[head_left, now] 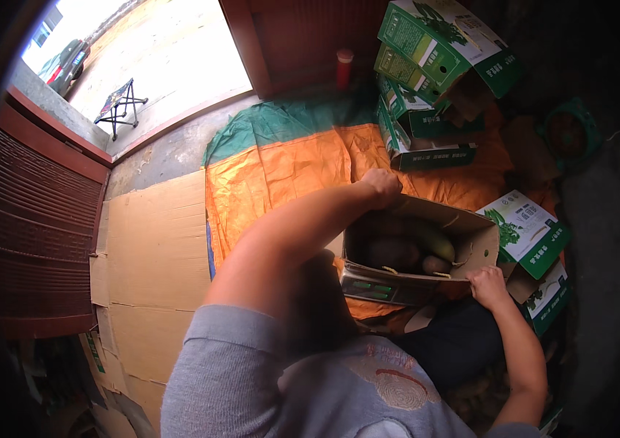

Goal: Sorting, weighing, and packing large root vegetables into cardboard boxes.

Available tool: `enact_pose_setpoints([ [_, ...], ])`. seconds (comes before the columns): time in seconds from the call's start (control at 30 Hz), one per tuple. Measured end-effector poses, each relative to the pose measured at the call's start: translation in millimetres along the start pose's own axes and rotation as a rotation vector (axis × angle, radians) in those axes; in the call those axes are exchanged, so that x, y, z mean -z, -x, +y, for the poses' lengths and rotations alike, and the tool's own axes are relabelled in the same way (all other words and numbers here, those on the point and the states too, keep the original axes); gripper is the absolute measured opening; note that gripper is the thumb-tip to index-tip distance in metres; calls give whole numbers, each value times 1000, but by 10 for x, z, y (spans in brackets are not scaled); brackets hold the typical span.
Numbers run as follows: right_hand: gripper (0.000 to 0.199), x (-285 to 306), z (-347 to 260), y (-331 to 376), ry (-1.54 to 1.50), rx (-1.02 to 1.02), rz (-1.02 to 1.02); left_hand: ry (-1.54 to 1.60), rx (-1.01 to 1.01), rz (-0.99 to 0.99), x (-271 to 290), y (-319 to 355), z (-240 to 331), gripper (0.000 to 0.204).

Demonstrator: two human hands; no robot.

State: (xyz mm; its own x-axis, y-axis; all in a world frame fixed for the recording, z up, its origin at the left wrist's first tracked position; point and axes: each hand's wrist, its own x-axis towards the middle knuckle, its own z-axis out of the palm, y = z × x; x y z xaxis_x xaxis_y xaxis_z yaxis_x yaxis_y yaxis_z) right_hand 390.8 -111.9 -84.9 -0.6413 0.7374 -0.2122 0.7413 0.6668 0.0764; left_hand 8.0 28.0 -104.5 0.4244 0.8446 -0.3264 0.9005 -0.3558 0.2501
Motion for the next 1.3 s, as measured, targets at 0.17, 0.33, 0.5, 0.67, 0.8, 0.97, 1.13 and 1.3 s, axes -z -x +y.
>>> enact_pose_setpoints([
  [0.17, 2, 478, -99, -300, 61, 25, -45, 32, 30, 74, 218, 289, -180, 31],
  [0.33, 5, 1223, -315, -765, 151, 63, 42, -153, 79, 209, 878, 875, -604, 22],
  [0.5, 6, 2029, -929, -1599, 298, 264, 210, -190, 333, 397, 1321, 1865, -1389, 19],
  [0.67, 7, 2410, -1717, -2194, 451, 481, 340, -133, 516, 517, 1366, 3219, -1816, 16],
  [0.8, 8, 2353, -2653, -2459, 389, 698, 435, -327, 610, 535, 909, 4432, -2286, 17],
  [0.97, 9, 1639, -3770, -2392, 67, 881, 326, -413, 648, 254, 524, 5657, -2295, 17],
  [1.13, 13, 907, -5135, -1788, -56, 1061, -117, -381, 735, -85, -194, 6558, -2202, 12],
  [1.3, 13, 385, -5702, -1033, -333, 1276, -237, -315, 791, -214, -1190, 7484, -2142, 11],
])
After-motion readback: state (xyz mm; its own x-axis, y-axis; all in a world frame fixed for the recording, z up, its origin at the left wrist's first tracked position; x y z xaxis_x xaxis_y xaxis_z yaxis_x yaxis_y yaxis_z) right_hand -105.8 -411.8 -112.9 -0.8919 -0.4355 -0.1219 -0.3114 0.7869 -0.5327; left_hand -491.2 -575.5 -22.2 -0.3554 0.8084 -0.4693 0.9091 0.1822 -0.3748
